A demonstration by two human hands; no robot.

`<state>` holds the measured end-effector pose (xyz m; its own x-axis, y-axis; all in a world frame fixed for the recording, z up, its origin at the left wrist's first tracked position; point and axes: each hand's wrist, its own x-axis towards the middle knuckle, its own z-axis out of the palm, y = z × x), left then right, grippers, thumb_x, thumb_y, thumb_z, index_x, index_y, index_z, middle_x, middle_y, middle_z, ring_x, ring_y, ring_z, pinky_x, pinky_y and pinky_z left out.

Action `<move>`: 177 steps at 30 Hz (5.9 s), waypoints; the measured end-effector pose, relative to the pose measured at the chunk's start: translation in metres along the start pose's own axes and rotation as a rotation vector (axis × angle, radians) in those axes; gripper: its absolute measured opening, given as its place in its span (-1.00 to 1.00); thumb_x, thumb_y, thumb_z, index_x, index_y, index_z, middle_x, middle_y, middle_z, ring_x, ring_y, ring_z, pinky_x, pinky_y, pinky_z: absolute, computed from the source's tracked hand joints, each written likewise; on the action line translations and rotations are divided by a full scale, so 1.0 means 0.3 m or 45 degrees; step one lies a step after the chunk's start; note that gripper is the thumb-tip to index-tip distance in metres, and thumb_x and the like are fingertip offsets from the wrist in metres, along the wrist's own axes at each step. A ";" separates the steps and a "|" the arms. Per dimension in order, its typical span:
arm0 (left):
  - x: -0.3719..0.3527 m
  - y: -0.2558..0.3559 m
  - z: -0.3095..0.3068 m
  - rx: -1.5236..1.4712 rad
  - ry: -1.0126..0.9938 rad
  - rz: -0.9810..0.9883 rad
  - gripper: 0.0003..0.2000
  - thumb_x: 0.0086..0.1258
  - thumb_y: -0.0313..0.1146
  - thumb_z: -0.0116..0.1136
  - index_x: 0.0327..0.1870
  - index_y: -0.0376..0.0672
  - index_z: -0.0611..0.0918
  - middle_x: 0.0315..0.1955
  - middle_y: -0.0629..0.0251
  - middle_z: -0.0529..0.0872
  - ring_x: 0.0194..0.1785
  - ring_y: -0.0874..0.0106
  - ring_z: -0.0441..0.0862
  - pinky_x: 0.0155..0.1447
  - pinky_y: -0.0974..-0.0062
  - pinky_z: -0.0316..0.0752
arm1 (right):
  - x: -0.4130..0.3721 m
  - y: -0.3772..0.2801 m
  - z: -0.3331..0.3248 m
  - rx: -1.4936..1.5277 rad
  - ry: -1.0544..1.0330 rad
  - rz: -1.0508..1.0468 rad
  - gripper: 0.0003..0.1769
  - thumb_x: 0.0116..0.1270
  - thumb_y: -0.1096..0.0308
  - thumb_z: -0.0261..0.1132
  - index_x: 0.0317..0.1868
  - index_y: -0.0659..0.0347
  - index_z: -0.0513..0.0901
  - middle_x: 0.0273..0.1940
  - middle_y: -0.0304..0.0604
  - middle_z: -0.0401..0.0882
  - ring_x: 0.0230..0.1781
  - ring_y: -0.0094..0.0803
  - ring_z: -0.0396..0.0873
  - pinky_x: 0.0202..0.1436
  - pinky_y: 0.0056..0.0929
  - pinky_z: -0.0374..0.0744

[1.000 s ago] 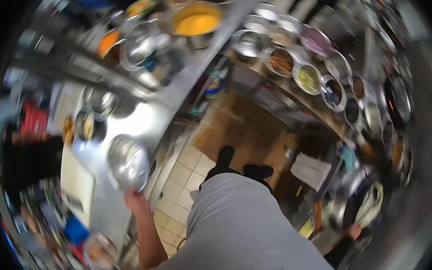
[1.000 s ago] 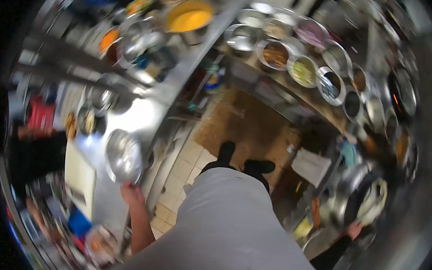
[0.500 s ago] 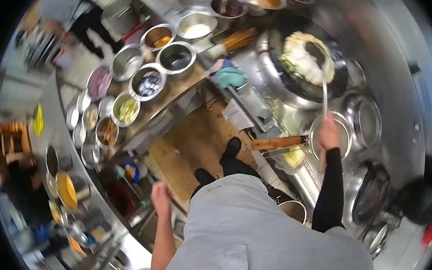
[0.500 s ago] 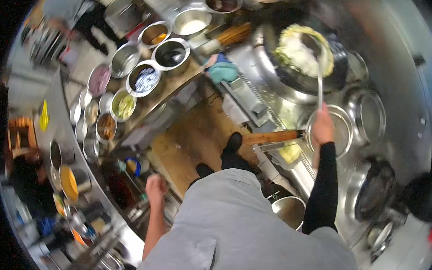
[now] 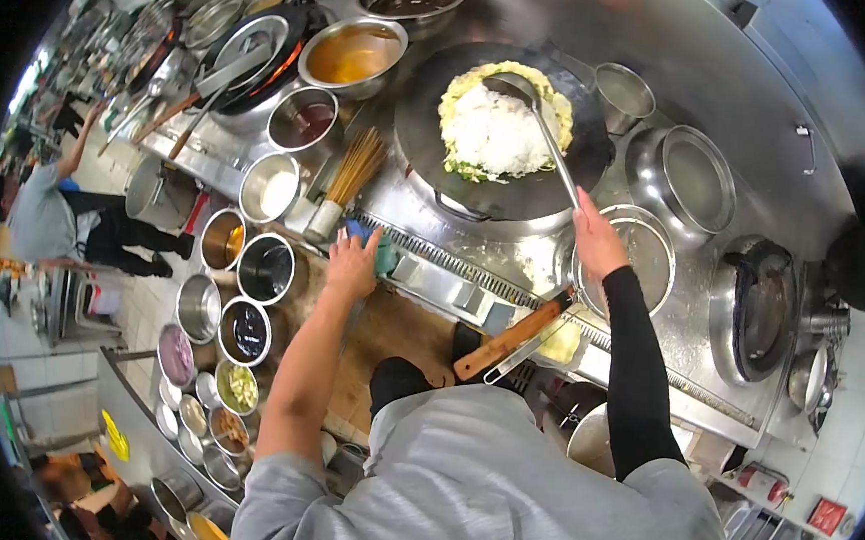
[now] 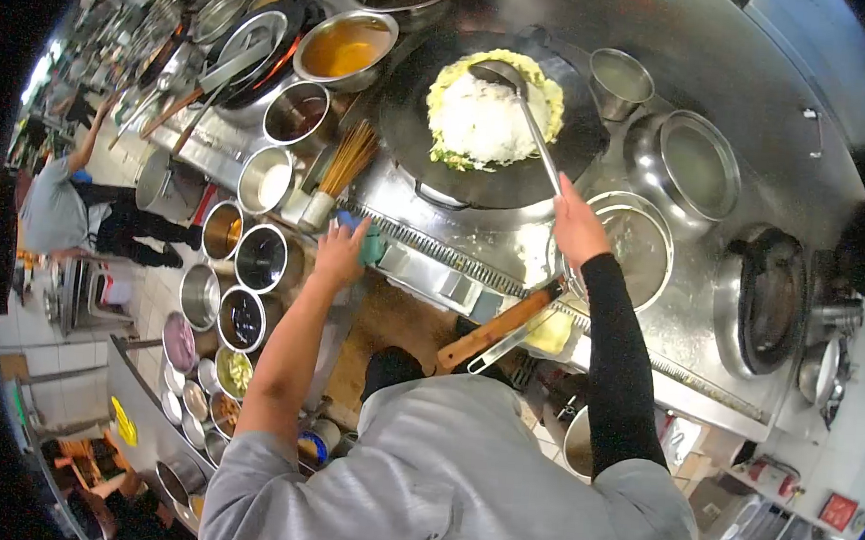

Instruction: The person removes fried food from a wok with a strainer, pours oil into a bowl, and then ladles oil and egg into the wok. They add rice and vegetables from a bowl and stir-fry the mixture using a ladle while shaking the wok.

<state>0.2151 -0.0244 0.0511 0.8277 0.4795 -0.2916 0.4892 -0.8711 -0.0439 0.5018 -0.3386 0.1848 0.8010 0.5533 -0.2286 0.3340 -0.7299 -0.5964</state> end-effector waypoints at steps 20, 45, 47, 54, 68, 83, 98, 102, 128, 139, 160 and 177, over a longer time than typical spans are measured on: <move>0.164 0.235 -0.373 -2.722 -1.100 -0.285 -0.39 0.40 0.29 0.03 0.17 -0.09 0.48 -0.03 0.22 0.58 -0.05 0.26 0.60 -0.12 -0.06 0.69 | -0.197 -0.479 0.152 -0.197 0.347 -0.098 -0.47 0.58 0.21 -0.07 0.49 0.17 0.26 0.34 0.15 0.41 0.24 0.05 0.51 0.29 -0.25 0.46; 0.308 0.386 -0.289 -3.022 -0.685 -0.539 -0.77 0.28 -0.53 0.06 -0.60 -0.09 0.39 -0.72 0.30 0.42 -0.76 0.38 0.32 -0.71 0.36 0.18 | -0.132 -0.265 0.338 -0.101 0.248 0.309 -0.44 0.57 0.14 -0.09 0.50 0.10 0.20 0.16 0.23 0.54 0.16 0.17 0.51 0.24 -0.09 0.47; 0.309 0.382 -0.299 -3.010 -0.674 -0.527 -0.79 0.27 -0.53 0.07 -0.58 -0.11 0.41 -0.70 0.29 0.43 -0.75 0.38 0.34 -0.70 0.36 0.20 | -0.075 -0.234 0.310 -0.148 0.285 0.184 -0.44 0.56 0.12 -0.08 0.50 0.03 0.21 0.10 0.25 0.57 0.09 0.20 0.55 0.18 -0.05 0.49; 0.290 0.375 -0.328 -2.974 -0.642 -0.558 -0.85 0.27 -0.49 0.09 -0.53 -0.17 0.49 -0.66 0.25 0.48 -0.70 0.36 0.39 -0.68 0.35 0.27 | -0.002 -0.283 0.340 -0.138 0.378 0.067 -0.42 0.54 0.14 -0.04 0.51 -0.01 0.17 -0.02 0.32 0.60 -0.07 0.28 0.58 0.04 0.09 0.52; 0.313 0.369 -0.270 -2.955 -0.755 -0.490 -0.94 0.32 -0.42 0.14 -0.33 -0.16 0.53 -0.51 0.24 0.56 -0.55 0.31 0.51 -0.49 0.24 0.48 | -0.276 -0.252 0.280 -0.191 0.111 0.169 -0.45 0.56 0.25 -0.06 0.51 0.07 0.21 0.22 0.27 0.49 0.13 0.20 0.52 0.20 -0.09 0.49; 0.322 0.384 -0.274 -2.958 -0.750 -0.498 -0.94 0.29 -0.44 0.13 -0.29 -0.18 0.53 -0.46 0.22 0.54 -0.48 0.29 0.52 -0.41 0.19 0.54 | -0.374 -0.321 0.128 -0.321 0.433 0.023 -0.41 0.54 0.18 -0.02 0.53 -0.04 0.15 -0.30 0.22 0.66 -0.32 0.23 0.61 -0.22 0.12 0.53; 0.324 0.380 -0.271 -2.913 -0.850 -0.496 -0.89 0.31 -0.37 0.16 -0.23 -0.16 0.55 -0.41 0.23 0.56 -0.34 0.22 0.57 -0.30 0.18 0.62 | -0.270 0.018 0.332 -0.216 0.634 0.042 -0.46 0.55 0.17 -0.05 0.50 -0.02 0.23 -0.03 0.31 0.60 -0.15 0.27 0.60 -0.05 0.11 0.54; 0.343 0.378 -0.248 -2.942 -0.875 -0.366 -0.90 0.36 -0.35 0.11 -0.22 -0.15 0.54 -0.41 0.23 0.56 -0.34 0.24 0.57 -0.29 0.20 0.61 | -0.584 -0.211 0.373 -0.054 0.509 0.047 -0.45 0.54 0.19 0.00 0.50 -0.01 0.23 -0.09 0.37 0.59 -0.14 0.26 0.60 -0.08 0.08 0.54; 0.164 0.335 -0.305 -2.964 -1.123 -0.387 -0.93 0.41 -0.37 0.08 -0.28 -0.10 0.48 -0.40 0.28 0.56 -0.37 0.35 0.56 -0.26 0.26 0.62 | -0.799 -0.423 0.186 -0.431 0.114 0.180 -0.40 0.48 0.24 0.11 0.49 -0.01 0.24 -0.51 0.13 0.60 -0.52 0.13 0.58 -0.42 0.07 0.52; -0.114 0.214 -0.272 -2.939 -0.860 -0.464 -0.88 0.30 -0.43 0.11 -0.18 -0.08 0.50 -0.30 0.26 0.58 -0.27 0.29 0.59 -0.28 0.26 0.58 | -0.823 -0.386 0.249 -0.166 0.292 0.122 -0.39 0.47 0.28 0.12 0.50 0.02 0.23 -0.49 0.15 0.60 -0.51 0.13 0.59 -0.42 0.05 0.52; 0.246 0.330 -0.302 -2.962 -0.947 -0.354 -0.90 0.45 -0.28 0.05 -0.24 -0.07 0.50 -0.40 0.30 0.60 -0.36 0.34 0.59 -0.28 0.29 0.59 | -0.678 -0.490 0.143 2.256 0.028 0.088 -0.33 0.53 0.28 0.02 0.58 0.09 0.03 -0.47 -0.15 0.47 -0.69 -0.45 0.41 -0.66 -0.43 0.50; -0.234 0.443 -0.027 -2.124 -1.969 0.270 -0.55 0.34 -0.10 0.30 0.13 -0.21 0.59 -0.05 0.27 0.69 -0.04 0.43 0.66 0.02 0.42 0.58 | 0.110 -0.573 -0.300 1.715 1.270 -0.469 -0.69 0.24 0.42 0.32 -0.60 0.19 0.41 -0.74 -0.29 0.18 -0.81 -0.47 0.15 -0.64 -0.31 0.33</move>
<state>0.2241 -0.1728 0.0735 0.5128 -0.7068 -0.4874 0.8500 0.3379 0.4042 0.5156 -0.2310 0.3491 0.9339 -0.2244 0.2782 0.3546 0.4841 -0.7999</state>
